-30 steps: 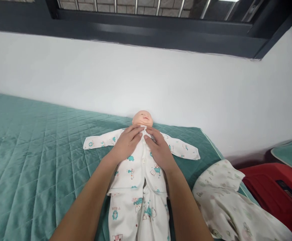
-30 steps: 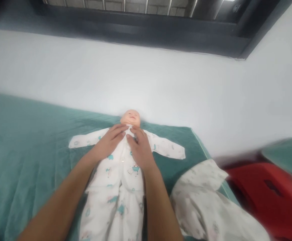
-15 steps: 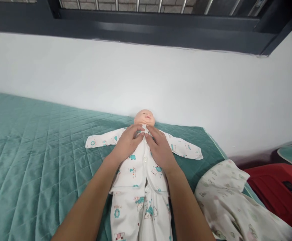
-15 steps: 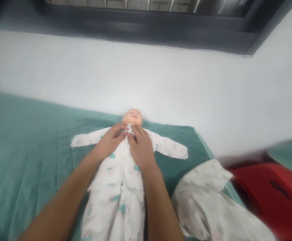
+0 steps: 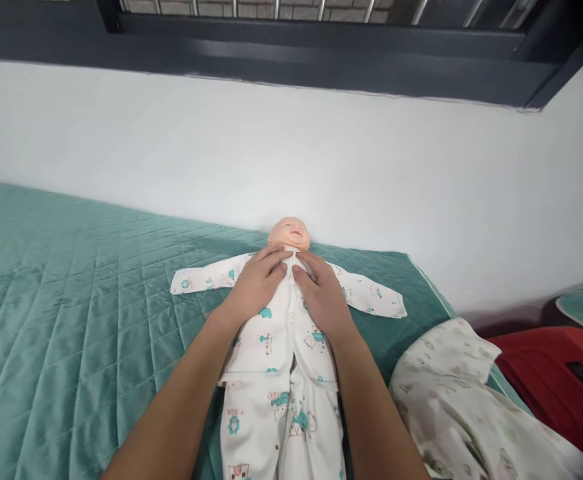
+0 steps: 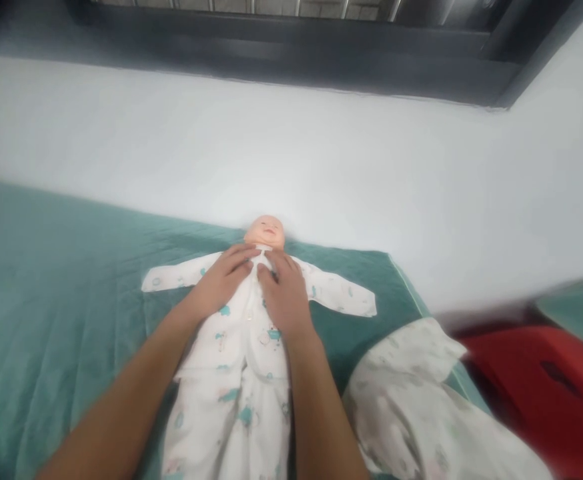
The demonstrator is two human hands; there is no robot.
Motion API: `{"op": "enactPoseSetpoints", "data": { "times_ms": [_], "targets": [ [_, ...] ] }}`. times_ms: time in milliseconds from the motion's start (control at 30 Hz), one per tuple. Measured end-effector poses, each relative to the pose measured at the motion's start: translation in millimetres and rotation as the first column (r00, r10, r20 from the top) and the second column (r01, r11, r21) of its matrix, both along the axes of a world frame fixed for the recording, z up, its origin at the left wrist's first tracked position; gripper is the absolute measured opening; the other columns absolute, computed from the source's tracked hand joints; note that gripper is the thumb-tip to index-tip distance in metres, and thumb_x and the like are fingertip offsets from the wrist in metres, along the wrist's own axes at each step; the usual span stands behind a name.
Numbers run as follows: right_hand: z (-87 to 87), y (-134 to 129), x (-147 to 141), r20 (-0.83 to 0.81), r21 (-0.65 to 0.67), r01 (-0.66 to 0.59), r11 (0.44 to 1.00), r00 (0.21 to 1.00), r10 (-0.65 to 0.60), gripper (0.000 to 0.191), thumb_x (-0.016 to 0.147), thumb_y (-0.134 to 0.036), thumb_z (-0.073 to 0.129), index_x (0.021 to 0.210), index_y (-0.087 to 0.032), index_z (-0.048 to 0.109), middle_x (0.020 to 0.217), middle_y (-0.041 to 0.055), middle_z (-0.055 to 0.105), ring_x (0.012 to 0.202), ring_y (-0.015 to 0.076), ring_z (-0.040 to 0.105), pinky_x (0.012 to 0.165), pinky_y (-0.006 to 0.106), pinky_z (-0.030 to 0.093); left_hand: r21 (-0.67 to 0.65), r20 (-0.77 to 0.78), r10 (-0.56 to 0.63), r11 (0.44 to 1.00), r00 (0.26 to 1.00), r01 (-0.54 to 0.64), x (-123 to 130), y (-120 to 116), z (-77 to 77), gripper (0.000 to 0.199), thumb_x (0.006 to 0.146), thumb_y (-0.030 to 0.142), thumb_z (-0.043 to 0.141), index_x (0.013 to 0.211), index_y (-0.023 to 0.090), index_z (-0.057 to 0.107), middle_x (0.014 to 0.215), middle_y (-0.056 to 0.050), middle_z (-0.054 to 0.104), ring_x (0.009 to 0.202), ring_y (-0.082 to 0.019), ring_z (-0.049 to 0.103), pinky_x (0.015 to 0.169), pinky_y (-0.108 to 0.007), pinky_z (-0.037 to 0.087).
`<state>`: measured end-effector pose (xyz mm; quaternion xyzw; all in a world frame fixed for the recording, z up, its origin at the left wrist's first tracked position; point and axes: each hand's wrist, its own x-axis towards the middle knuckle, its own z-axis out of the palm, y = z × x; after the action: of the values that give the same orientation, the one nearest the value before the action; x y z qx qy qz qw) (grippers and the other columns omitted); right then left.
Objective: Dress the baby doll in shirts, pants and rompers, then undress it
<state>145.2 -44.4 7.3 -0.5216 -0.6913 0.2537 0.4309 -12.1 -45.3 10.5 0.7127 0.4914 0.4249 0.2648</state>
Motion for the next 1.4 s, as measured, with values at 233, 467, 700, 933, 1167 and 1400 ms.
{"op": "enactPoseSetpoints", "data": {
  "times_ms": [233,467,700,933,1167,1400],
  "targets": [
    [-1.0,-0.5,-0.5,-0.097,-0.007,-0.003,1.0,0.995,0.002,0.03,0.089,-0.038,0.056,0.115,-0.028,0.069,0.136,0.0019,0.061,0.131,0.0248,0.051,0.109,0.043,0.041,-0.03,-0.042,-0.008,1.0,0.999,0.007,-0.3,-0.1,1.8,0.042,0.096,0.022,0.038,0.131,0.025,0.062,0.146,-0.003,0.05,0.138,-0.017,0.043,0.121,-0.034,0.03],
    [2.7,2.0,4.3,-0.002,0.001,-0.112,0.994,0.994,0.112,0.029,0.093,-0.037,0.052,0.114,-0.031,0.071,0.142,0.0005,0.057,0.138,0.0255,0.044,0.117,0.048,0.029,-0.001,-0.105,0.014,1.0,0.994,-0.014,0.3,1.3,-0.7,0.044,0.095,0.021,0.037,0.131,0.025,0.062,0.147,-0.003,0.05,0.14,-0.018,0.041,0.121,-0.037,0.028],
    [1.0,-1.6,-1.9,-0.078,0.015,0.013,1.0,0.997,-0.012,0.034,0.088,-0.038,0.057,0.119,-0.025,0.062,0.127,0.006,0.064,0.121,0.0251,0.055,0.106,0.045,0.041,0.167,-0.194,-0.045,0.983,0.98,0.078,0.7,1.4,-0.4,0.048,0.093,0.013,0.035,0.133,0.024,0.06,0.139,-0.001,0.06,0.134,-0.016,0.047,0.119,-0.038,0.033],
    [2.1,-0.8,-3.2,-0.048,-0.002,-0.015,1.0,0.999,0.015,0.04,0.089,-0.037,0.054,0.127,-0.026,0.057,0.133,0.0055,0.061,0.125,0.0246,0.052,0.109,0.045,0.037,0.201,-0.34,-0.02,0.975,0.94,0.093,4.6,-5.5,4.9,0.052,0.089,0.006,0.037,0.131,0.027,0.06,0.139,0.002,0.06,0.13,-0.021,0.045,0.111,-0.043,0.039],
    [-1.5,-0.1,-0.1,-0.101,0.001,-0.061,0.998,0.993,0.06,0.043,0.09,-0.037,0.054,0.133,-0.029,0.056,0.142,0.0031,0.055,0.133,0.0235,0.047,0.112,0.044,0.035,0.236,-0.159,-0.093,0.963,0.983,0.13,4.4,-1.3,0.9,0.053,0.085,0.002,0.036,0.122,0.026,0.065,0.126,-0.001,0.067,0.126,-0.019,0.05,0.11,-0.04,0.041],
    [1.2,0.3,-1.1,-0.211,-0.061,0.003,0.998,0.977,-0.015,0.036,0.087,-0.038,0.056,0.121,-0.025,0.063,0.129,0.0045,0.064,0.121,0.0247,0.056,0.106,0.043,0.041,0.144,0.146,-0.001,0.989,0.989,-0.021,1.0,1.8,-2.2,0.032,0.079,0.004,0.044,0.095,0.021,0.066,0.119,-0.003,0.066,0.119,-0.018,0.057,0.108,-0.036,0.042]
  ]
}}
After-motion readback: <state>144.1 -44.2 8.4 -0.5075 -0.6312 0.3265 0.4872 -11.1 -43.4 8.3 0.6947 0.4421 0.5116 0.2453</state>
